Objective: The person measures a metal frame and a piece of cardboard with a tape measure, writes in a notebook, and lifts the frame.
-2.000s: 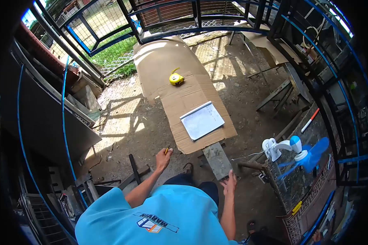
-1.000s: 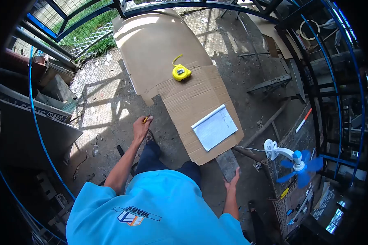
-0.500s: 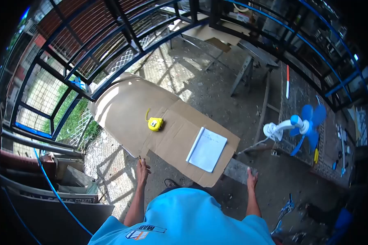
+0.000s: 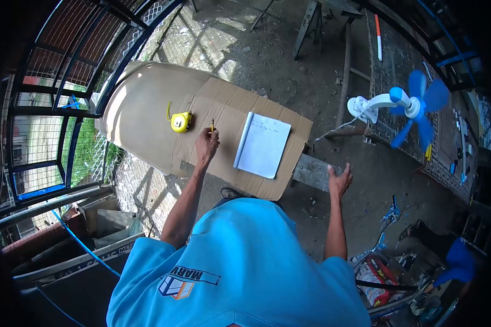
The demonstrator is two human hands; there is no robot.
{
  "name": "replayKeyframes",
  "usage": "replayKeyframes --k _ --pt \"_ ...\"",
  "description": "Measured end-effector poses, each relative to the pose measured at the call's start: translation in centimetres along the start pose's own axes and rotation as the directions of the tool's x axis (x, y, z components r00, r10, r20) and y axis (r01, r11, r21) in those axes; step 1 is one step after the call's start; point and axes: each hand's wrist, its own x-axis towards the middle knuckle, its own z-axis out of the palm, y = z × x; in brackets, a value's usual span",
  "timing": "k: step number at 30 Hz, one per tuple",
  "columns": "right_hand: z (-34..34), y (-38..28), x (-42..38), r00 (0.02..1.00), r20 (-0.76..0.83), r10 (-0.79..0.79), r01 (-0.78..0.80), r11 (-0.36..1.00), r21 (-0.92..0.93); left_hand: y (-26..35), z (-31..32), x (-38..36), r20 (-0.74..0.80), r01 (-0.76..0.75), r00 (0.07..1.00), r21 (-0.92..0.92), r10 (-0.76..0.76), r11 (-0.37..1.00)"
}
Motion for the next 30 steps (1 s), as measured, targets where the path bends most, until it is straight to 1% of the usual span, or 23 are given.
replayKeyframes --k 1,2,3,4,5,6,7,8,9,10,12,14,15,16,17,18,20,22,24,26,27,28,30 --pt "-1.3 -2.2 -0.3 0.989 -0.05 -0.136 0.133 0.99 -0.055 0.6 0.6 -0.1 -0.012 -0.024 1.0 -0.051 0.024 0.998" --pt "-1.9 -4.4 -0.5 0.967 -0.076 -0.243 0.247 0.968 0.051 1.0 1.0 -0.6 0.015 -0.037 0.999 -0.074 0.039 0.997" --pt "-1.4 -6.5 -0.5 0.959 -0.037 -0.28 0.282 0.943 0.175 2.0 1.4 -1.4 0.006 -0.059 0.998 -0.059 0.06 0.997" --pt "-0.7 -9.2 -1.0 0.952 0.059 -0.301 0.269 0.912 0.309 2.7 2.0 -2.2 0.019 -0.071 0.997 -0.139 0.074 0.988" --pt "0.0 -12.5 -2.4 0.922 0.201 -0.332 0.153 0.787 0.597 3.2 2.8 -2.7 0.056 -0.018 0.998 -0.111 0.024 0.994" --pt "2.6 -13.8 -3.3 0.818 0.326 -0.473 0.127 0.703 0.7 5.4 2.5 -4.1 0.167 0.027 0.986 -0.13 -0.005 0.991" --pt "1.5 -17.3 -4.6 0.676 0.571 -0.465 -0.047 0.747 0.663 6.2 3.1 -5.1 0.225 0.008 0.974 -0.199 0.038 0.98" --pt "0.8 -20.3 -5.7 0.591 0.635 -0.498 -0.071 0.752 0.656 5.3 4.7 -5.2 0.179 -0.049 0.978 -0.296 0.106 0.954" --pt "0.9 -22.7 -6.6 0.57 0.66 -0.49 -0.128 0.74 0.66 4.7 5.4 -5.1 0.34 0.068 0.938 -0.366 0.065 0.928" --pt "3.4 -22.6 -6.8 0.58 0.608 -0.542 0.022 0.756 0.654 5.8 4.9 -5.5 0.486 0.211 0.874 -0.435 0.031 0.876" --pt "4.8 -23.4 -7.3 0.615 0.641 -0.46 -0.107 0.756 0.646 6.0 4.6 -5.2 0.552 0.276 0.832 -0.508 0.062 0.816" --pt "2.5 -24.8 -7.5 0.596 0.679 -0.428 -0.259 0.698 0.667 6.6 2.8 -3.6 0.681 0.268 0.72 -0.449 0.133 0.852" --pt "2.3 -24.8 -7.7 0.64 0.667 -0.382 -0.328 0.649 0.686 5.3 3.9 -2.3 0.483 -0.094 0.835 -0.344 0.262 0.934" --pt "2.5 -24.2 -8.1 0.677 0.661 -0.323 -0.395 0.599 0.697 6.0 3.2 -1.2 0.486 -0.255 0.812 -0.203 0.323 0.945" --pt "3.3 -23.4 -8.2 0.731 0.634 -0.254 -0.438 0.538 0.721 4.1 3.7 0.7 0.467 -0.613 0.708 0.032 0.53 0.79" --pt "3.4 -22.7 -8.4 0.773 0.61 -0.172 -0.474 0.483 0.736 1.7 4.8 2.4 0.49 -0.838 0.542 0.251 0.683 0.485" --pt "2.3 -22.0 -9.0 0.793 0.605 -0.07 -0.495 0.505 0.707 0.9 4.0 3.9 0.723 -0.903 0.408 0.232 0.558 0.361" --pt "3.2 -21.4 -9.4 0.894 0.447 0.032 -0.352 0.667 0.657 1.6 2.5 5.0 0.775 -0.937 0.318 0.172 0.546 0.303" --pt "4.2 -20.3 -10.8 0.881 0.467 0.075 -0.387 0.681 0.622 1.0 1.4 4.2 0.803 -0.964 0.256 0.172 0.539 0.201" --pt "4.0 -22.0 -12.7 0.899 0.424 0.109 -0.423 0.466 0.777 -0.5 1.6 4.2 0.798 -0.975 0.205 0.114 0.567 0.191" --pt "3.6 -22.9 -14.0 0.905 0.42 0.073 -0.406 0.45 0.796 -1.0 1.1 4.3 0.705 -0.943 0.292 0.098 0.647 0.319" --pt "3.6 -23.6 -15.3 0.901 0.423 0.096 -0.418 0.448 0.79 -0.7 0.1 5.2 0.596 -0.899 0.387 0.075 0.703 0.432" --pt "3.0 -25.3 -17.7 0.908 0.338 0.247 -0.415 0.436 0.798 2.6 -6.8 6.1 0.391 -0.753 0.657 0.314 0.644 0.578"
